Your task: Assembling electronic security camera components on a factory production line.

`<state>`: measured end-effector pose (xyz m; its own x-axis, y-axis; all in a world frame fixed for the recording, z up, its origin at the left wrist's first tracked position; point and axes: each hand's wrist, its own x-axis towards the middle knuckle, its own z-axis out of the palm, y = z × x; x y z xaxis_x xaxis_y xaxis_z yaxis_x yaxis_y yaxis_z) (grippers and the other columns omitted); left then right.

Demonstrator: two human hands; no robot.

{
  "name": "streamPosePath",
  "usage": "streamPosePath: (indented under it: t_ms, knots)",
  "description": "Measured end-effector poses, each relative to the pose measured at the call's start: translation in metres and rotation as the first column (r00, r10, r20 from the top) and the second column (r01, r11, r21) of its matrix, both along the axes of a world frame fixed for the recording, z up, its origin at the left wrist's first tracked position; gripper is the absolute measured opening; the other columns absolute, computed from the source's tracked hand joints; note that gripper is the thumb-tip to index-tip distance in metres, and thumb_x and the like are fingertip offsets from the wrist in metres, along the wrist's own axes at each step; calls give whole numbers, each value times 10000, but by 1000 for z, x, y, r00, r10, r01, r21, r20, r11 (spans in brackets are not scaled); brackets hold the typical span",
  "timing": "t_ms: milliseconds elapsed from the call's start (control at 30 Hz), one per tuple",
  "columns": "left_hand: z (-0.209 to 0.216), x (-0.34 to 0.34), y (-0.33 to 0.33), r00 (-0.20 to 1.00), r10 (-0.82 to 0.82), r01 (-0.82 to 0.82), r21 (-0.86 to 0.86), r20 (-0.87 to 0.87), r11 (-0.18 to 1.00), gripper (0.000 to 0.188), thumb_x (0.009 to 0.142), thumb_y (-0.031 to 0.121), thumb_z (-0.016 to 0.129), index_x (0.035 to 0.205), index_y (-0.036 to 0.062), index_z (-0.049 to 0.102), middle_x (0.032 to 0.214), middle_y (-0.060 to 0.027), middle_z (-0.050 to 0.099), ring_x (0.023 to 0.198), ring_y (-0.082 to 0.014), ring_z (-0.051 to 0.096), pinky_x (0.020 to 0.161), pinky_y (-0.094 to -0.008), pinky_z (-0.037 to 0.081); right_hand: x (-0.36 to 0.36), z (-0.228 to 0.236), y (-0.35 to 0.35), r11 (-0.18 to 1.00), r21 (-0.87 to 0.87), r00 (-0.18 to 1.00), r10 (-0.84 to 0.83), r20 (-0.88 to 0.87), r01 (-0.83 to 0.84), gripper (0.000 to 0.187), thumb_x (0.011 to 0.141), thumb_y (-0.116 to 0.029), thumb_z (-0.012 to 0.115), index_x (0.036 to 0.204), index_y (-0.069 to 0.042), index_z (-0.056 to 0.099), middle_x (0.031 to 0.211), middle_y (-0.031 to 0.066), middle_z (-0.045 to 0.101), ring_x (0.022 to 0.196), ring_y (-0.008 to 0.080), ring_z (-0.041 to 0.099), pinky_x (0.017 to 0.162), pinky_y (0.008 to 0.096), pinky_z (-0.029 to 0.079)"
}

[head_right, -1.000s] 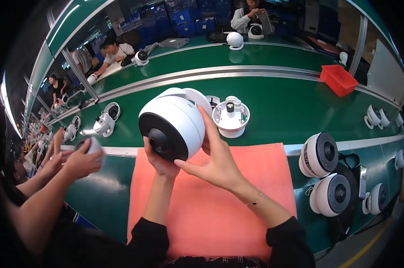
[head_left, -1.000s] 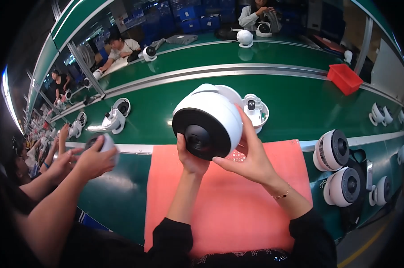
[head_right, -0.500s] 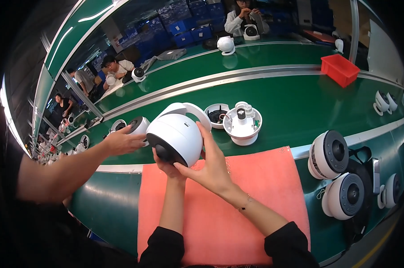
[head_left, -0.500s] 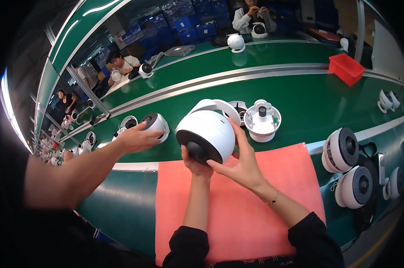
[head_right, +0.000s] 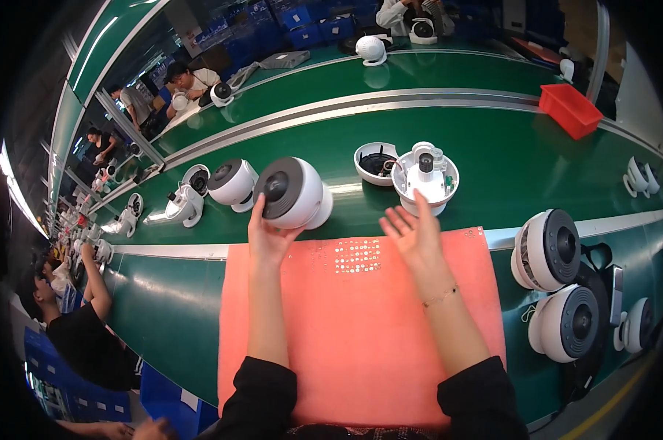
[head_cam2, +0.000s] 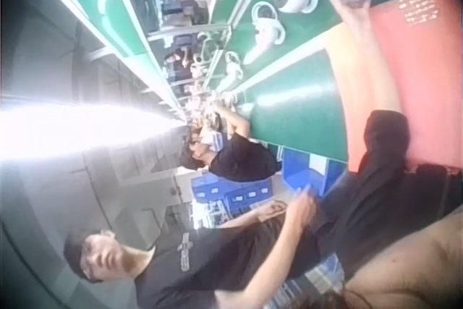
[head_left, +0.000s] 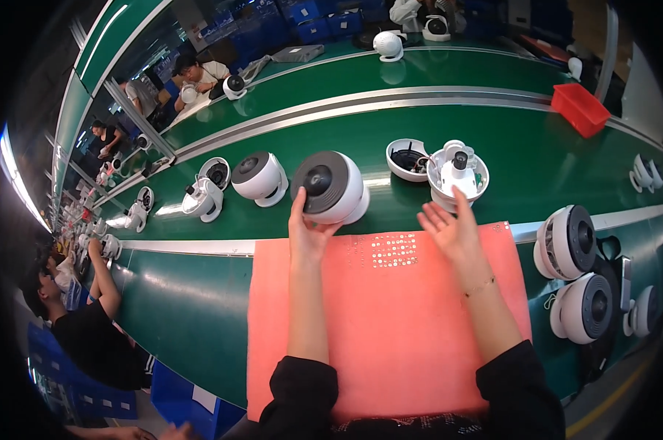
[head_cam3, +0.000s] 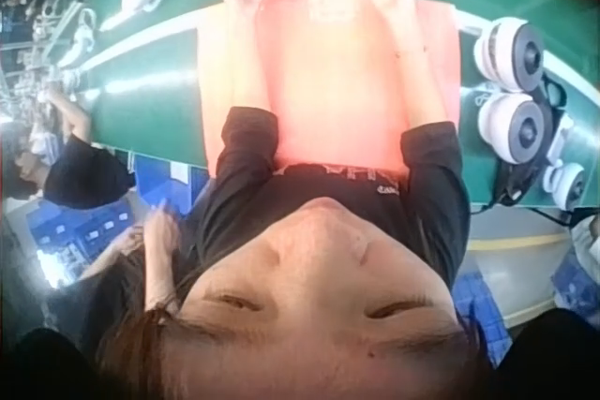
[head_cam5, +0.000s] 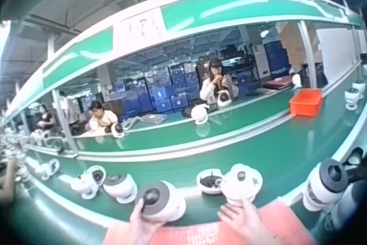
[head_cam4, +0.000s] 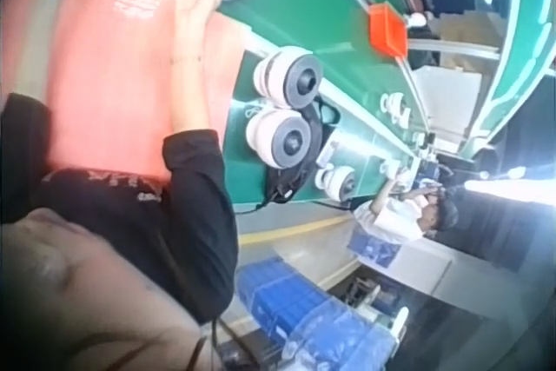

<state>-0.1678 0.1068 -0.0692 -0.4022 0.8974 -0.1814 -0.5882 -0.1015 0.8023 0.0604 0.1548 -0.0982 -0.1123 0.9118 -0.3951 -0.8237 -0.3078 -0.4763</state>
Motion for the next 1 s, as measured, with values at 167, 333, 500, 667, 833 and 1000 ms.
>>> streamPosePath:
  t_ms: [167, 333, 500, 667, 833, 1000]
  knots:
    - [-22, -9, 9, 982, -16, -1, -92, -189, 996, 593, 764, 488, 604, 1178, 96, 443, 1131, -96, 454, 997, -320, 508, 809, -439, 438, 32, -17, 27, 966, 242, 976, -139, 168, 96, 592, 793, -133, 581, 1283, -126, 249, 1194, 141, 391, 1100, 303, 456, 895, 427, 454]
    - [-38, -13, 8, 993, -30, 17, -111, -116, 994, 765, 758, 468, 631, 1289, 84, 235, 1223, -115, 337, 1148, -301, 380, 935, -443, 361, 39, -6, 23, 953, 296, 957, -144, 250, 67, 604, 781, -133, 593, 1290, -101, 271, 1194, 142, 403, 1081, 298, 481, 890, 410, 461]
    - [-26, 11, -31, 889, 285, -304, 4, -358, 953, 563, 802, 354, 597, 1219, 146, 280, 1266, -102, 321, 1266, -251, 270, 970, -427, 305, 38, 46, -14, 936, 349, 940, -72, 332, -52, 453, 817, -215, 549, 1223, -85, 396, 1120, 122, 480, 993, 254, 542, 823, 343, 499]
    - [-10, 12, -107, 512, -543, 468, 314, 666, 826, 647, 831, 594, 340, 1314, 165, 321, 1389, -169, 271, 1253, -317, 332, 881, -449, 417, 38, 74, -55, 902, 297, 907, 191, 375, -313, 435, 811, -214, 543, 1179, -15, 424, 1077, 114, 552, 903, 232, 603, 791, 370, 515]
    - [-42, 3, -161, 334, -627, 421, 484, 703, 767, 730, 824, 648, 239, 1360, 154, 264, 1335, -175, 351, 1183, -323, 417, 859, -462, 462, 31, 51, -91, 795, 207, 788, 457, 414, -570, 511, 792, -137, 517, 1252, 10, 350, 1116, 158, 526, 953, 242, 587, 785, 383, 532]
    - [-74, -17, -208, 626, -462, 407, 242, 629, 881, 731, 738, 478, 428, 1287, 2, 338, 1271, -209, 414, 1148, -328, 444, 964, -460, 371, 23, 2, -136, 797, 26, 753, 558, 349, -603, 604, 760, 0, 511, 1311, -3, 262, 1225, 173, 429, 1089, 274, 506, 824, 435, 510]
